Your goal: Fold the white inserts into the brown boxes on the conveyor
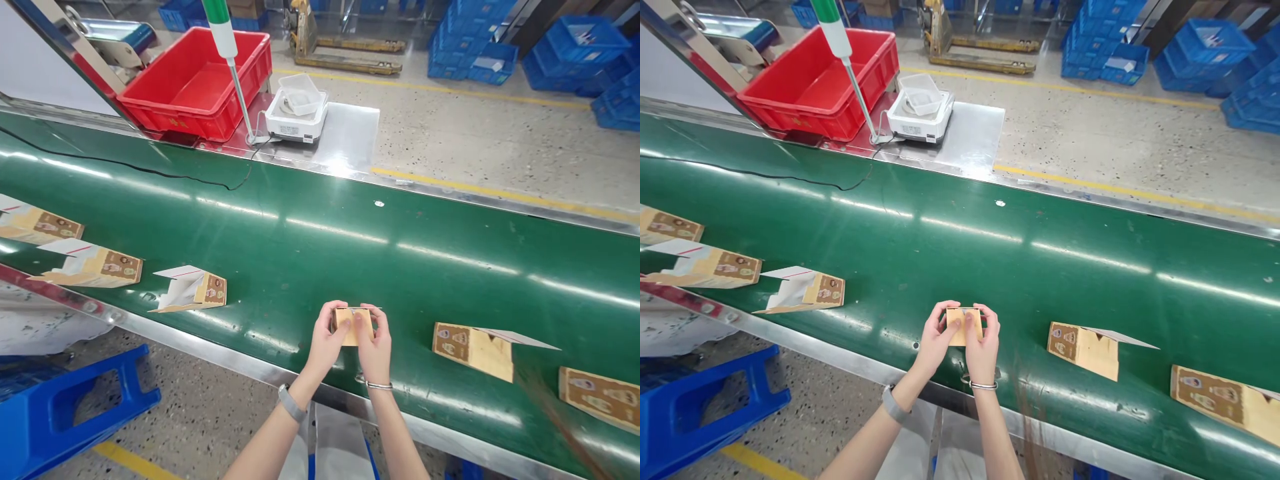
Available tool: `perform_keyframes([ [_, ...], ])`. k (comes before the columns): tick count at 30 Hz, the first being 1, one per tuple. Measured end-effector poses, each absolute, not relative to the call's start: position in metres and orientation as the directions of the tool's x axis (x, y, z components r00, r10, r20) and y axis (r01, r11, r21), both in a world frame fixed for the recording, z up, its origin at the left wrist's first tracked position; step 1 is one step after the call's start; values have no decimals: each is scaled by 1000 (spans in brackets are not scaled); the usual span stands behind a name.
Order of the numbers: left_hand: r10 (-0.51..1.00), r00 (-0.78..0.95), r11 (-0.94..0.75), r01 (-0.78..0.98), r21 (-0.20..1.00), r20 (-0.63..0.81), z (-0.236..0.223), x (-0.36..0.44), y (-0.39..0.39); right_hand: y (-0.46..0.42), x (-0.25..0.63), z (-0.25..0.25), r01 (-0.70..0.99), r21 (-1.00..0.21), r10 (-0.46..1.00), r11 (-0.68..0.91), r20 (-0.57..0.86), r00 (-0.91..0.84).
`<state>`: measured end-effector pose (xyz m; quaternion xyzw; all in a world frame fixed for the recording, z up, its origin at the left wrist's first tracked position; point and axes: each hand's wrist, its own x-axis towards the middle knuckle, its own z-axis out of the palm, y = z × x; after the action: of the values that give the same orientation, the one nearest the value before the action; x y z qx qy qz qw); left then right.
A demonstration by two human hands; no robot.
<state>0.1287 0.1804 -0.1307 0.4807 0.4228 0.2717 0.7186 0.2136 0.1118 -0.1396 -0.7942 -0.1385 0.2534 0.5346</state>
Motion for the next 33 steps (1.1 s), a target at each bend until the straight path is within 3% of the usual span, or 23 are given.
perform_keyframes([
  [7, 829, 480, 317, 18, 948, -286, -133, 154, 162, 96, 227, -143, -39, -921, 489, -388, -242, 838],
  [10, 790, 580, 247, -4, 969, -199, -133, 151, 159, 84, 234, -144, -79, -924, 515, -375, -278, 810],
  [13, 660, 749, 42, 34, 999, -53, -133, 136, 158, 63, 243, -142, -52, -943, 676, -329, -274, 684],
  [18, 550, 830, -211, 32, 977, 92, -136, 119, 168, 35, 265, -119, 239, -935, 813, -263, -81, 577],
  [24, 510, 846, -324, 22, 946, 155, -142, 128, 183, 27, 276, -122, 688, -706, 913, -169, 150, 378],
  [29, 583, 800, -295, 45, 954, 142, -143, 143, 161, 11, 275, -152, 787, -588, 861, -189, 286, 421],
  [33, 533, 844, -322, 131, 938, 65, -121, 142, 145, -3, 288, -151, 768, -616, 873, -172, 265, 408],
])
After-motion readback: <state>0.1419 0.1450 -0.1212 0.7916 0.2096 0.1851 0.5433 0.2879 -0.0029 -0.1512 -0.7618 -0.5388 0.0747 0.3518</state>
